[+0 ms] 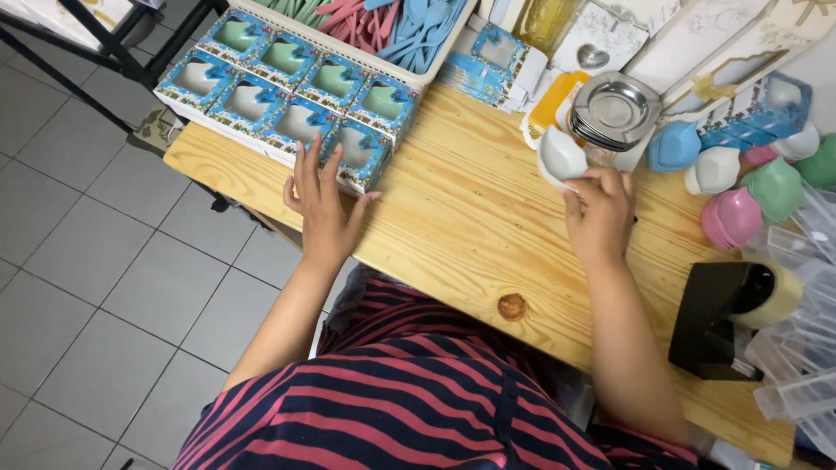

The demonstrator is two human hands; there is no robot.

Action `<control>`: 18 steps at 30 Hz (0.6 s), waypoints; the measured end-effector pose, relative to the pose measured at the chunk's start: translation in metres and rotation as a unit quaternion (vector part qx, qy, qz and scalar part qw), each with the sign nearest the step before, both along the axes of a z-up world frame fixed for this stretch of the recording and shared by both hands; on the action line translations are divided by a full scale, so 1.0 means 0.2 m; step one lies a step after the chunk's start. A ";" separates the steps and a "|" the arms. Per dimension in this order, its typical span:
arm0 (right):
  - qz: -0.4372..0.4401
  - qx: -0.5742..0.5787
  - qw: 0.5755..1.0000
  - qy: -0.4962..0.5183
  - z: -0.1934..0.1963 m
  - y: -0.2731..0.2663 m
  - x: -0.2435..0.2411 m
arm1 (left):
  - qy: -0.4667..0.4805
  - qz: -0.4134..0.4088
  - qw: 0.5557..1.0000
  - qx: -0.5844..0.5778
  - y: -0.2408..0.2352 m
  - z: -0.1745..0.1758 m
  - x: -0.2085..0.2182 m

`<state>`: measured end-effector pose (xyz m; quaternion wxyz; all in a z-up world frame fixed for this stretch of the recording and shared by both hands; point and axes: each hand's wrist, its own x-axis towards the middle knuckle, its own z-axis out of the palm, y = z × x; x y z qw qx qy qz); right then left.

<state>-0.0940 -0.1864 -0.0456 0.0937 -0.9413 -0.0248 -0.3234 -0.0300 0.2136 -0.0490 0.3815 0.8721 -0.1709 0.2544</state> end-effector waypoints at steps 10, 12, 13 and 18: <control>-0.239 0.020 0.964 -0.117 0.29 -0.46 -0.29 | -0.112 -0.019 0.993 -0.025 0.02 -0.03 0.00; -0.314 0.033 0.946 -0.075 0.28 -0.54 -0.34 | -0.135 0.017 0.990 -0.038 0.01 0.01 -0.01; -0.326 0.034 0.942 -0.076 0.25 -0.56 -0.34 | -0.135 0.005 0.990 -0.039 0.01 0.01 -0.01; -0.268 0.187 0.939 0.111 0.19 -0.51 -0.25 | -0.147 0.014 0.987 -0.061 -0.01 0.02 -0.02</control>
